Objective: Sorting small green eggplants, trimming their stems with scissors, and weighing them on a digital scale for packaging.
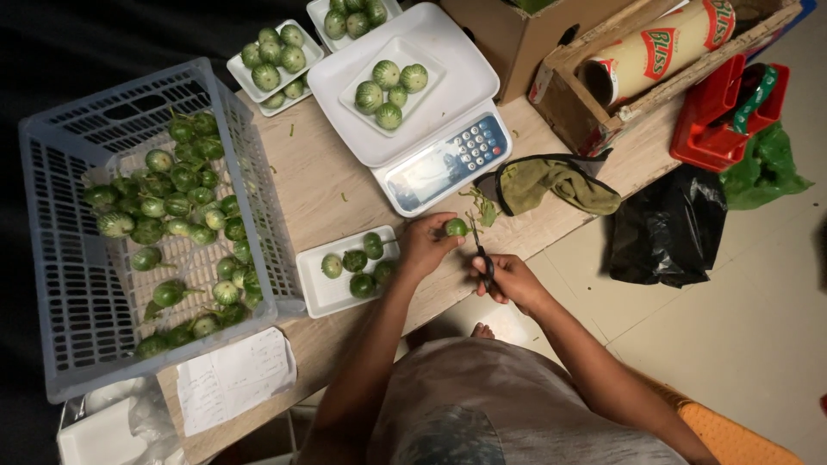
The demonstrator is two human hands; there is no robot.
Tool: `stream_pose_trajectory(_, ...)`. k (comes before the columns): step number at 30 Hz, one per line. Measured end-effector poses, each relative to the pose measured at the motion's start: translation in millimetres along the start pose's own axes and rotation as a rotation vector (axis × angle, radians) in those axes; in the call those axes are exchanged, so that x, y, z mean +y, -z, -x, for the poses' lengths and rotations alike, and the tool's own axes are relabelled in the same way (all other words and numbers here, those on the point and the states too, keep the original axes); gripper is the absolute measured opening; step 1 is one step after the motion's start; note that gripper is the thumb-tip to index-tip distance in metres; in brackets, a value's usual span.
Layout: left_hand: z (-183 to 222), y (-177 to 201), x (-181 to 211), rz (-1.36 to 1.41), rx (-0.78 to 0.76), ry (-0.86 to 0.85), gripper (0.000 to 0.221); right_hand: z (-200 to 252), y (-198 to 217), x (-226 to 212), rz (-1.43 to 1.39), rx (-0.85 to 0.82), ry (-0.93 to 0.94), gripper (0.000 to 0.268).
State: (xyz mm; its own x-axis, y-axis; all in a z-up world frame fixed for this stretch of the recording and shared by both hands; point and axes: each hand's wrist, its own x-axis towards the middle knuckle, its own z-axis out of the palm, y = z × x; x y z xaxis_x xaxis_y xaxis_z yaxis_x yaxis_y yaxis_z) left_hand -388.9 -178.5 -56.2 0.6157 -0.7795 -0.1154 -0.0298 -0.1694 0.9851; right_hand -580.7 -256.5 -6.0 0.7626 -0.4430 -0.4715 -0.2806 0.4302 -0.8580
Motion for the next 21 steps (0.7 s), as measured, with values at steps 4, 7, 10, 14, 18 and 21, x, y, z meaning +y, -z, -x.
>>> stream_pose_trajectory(4,0.7,-1.7,-0.3,-0.085,0.027,-0.006,0.051,-2.2,0.8,9.0,-0.012,0.060,0.005,0.040)
stream_pose_trajectory(7,-3.8,-8.6,-21.6,-0.137,0.031,-0.007,0.053,2.6,-2.1,6.1,-0.007,0.086,-0.016,0.037)
stream_pose_trajectory(10,1.8,-1.4,-6.2,0.004,0.006,0.023,0.050,1.8,-2.2,12.7,0.002,0.089,-0.011,0.032)
stream_pose_trajectory(14,15.7,-3.8,26.1,0.214,0.038,0.156,0.044,-3.2,-3.5,18.9,-0.001,0.086,-0.023,0.031)
stream_pose_trajectory(18,-3.5,-10.8,11.1,0.793,0.132,0.407,0.029,-7.0,-8.2,17.1,-0.043,0.143,0.040,0.027)
stream_pose_trajectory(21,-7.0,-18.3,18.7,0.936,0.221,0.475,0.044,-14.7,-11.1,18.6,-0.078,0.188,0.146,0.032)
